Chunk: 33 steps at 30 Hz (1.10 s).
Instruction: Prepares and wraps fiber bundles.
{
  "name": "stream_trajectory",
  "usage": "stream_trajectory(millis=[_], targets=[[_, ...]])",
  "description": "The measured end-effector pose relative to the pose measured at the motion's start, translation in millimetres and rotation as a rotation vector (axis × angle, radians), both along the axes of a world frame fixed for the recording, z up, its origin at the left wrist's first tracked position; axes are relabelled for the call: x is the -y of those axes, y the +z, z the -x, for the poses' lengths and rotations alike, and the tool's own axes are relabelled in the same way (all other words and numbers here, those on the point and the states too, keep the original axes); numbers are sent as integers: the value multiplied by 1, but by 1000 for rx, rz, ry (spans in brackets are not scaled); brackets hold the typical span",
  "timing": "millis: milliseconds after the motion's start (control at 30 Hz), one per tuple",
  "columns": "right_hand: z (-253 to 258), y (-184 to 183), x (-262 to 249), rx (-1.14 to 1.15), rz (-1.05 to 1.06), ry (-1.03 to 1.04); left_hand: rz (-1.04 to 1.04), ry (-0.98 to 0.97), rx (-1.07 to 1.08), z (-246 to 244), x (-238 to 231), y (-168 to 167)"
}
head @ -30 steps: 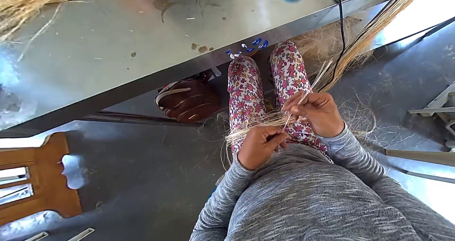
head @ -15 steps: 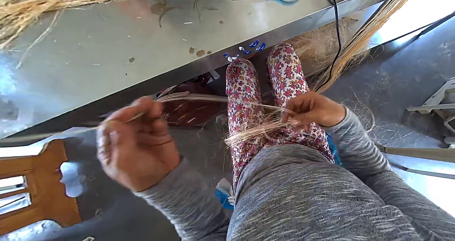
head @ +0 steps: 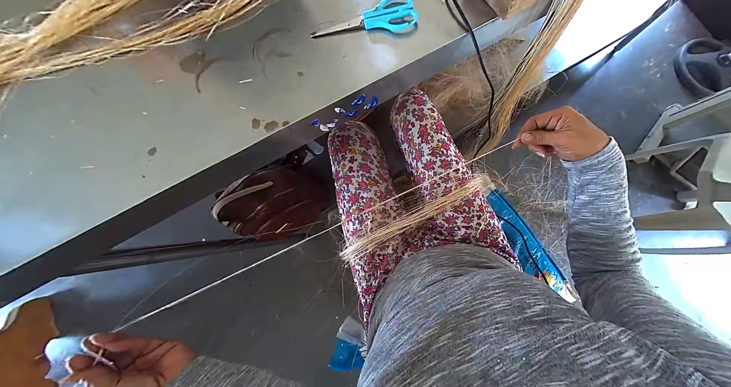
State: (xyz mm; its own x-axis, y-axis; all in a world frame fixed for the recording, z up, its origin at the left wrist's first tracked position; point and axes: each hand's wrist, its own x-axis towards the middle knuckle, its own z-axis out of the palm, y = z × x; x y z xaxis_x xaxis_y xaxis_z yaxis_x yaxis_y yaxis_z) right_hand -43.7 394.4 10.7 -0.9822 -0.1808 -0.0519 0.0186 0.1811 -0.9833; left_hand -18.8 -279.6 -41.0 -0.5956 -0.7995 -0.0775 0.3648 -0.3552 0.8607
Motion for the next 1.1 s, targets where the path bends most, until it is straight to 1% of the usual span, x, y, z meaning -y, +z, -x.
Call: stream_trajectory(millis=[133, 233, 400, 533, 600, 667, 733, 767, 800, 833, 867, 933, 967, 1000, 1033, 1067, 1100], targets=[[4, 1, 0, -6, -65, -72, 4, 22, 0, -1, 8, -9], [6, 1, 5, -23, -76, -100, -3, 10, -29, 1, 13, -20], [8, -1, 10, -76, -160, -88, 2, 38, 10, 3, -5, -27], [12, -4, 10, -92, -193, -117, -47, 82, -25, 5, -9, -34], [14, -5, 13, -87, -188, -137, -95, 86, -70, 6, -4, -41], [17, -8, 17, -85, -171, -157, -136, 66, -86, 8, 4, -51], [20, -10, 21, -71, -178, -190, -148, 18, -37, 10, 9, -62], [21, -11, 23, -64, -192, -207, -134, -11, 44, 11, 6, -65], [22, -12, 25, -63, -206, -222, -96, -41, 185, 12, -1, -66], [23, -13, 26, -62, -220, -236, -19, -78, 389, 12, -9, -66], [25, -12, 27, -56, -235, -248, 108, -149, 643, 12, -15, -63], [26, -10, 28, -43, -257, -262, 504, -411, 1194, 11, -23, -52], [25, -9, 27, -39, -260, -266, 694, -562, 1408, 10, -26, -45], [25, -7, 26, -38, -264, -266, 817, -698, 1548, 11, -33, -35], [24, -5, 26, -37, -268, -263, 881, -806, 1599, 10, -43, -21], [23, -3, 25, -38, -264, -260, 922, -882, 1565, 9, -54, -4], [23, -1, 25, -42, -255, -261, 965, -938, 1463, 9, -66, 14]])
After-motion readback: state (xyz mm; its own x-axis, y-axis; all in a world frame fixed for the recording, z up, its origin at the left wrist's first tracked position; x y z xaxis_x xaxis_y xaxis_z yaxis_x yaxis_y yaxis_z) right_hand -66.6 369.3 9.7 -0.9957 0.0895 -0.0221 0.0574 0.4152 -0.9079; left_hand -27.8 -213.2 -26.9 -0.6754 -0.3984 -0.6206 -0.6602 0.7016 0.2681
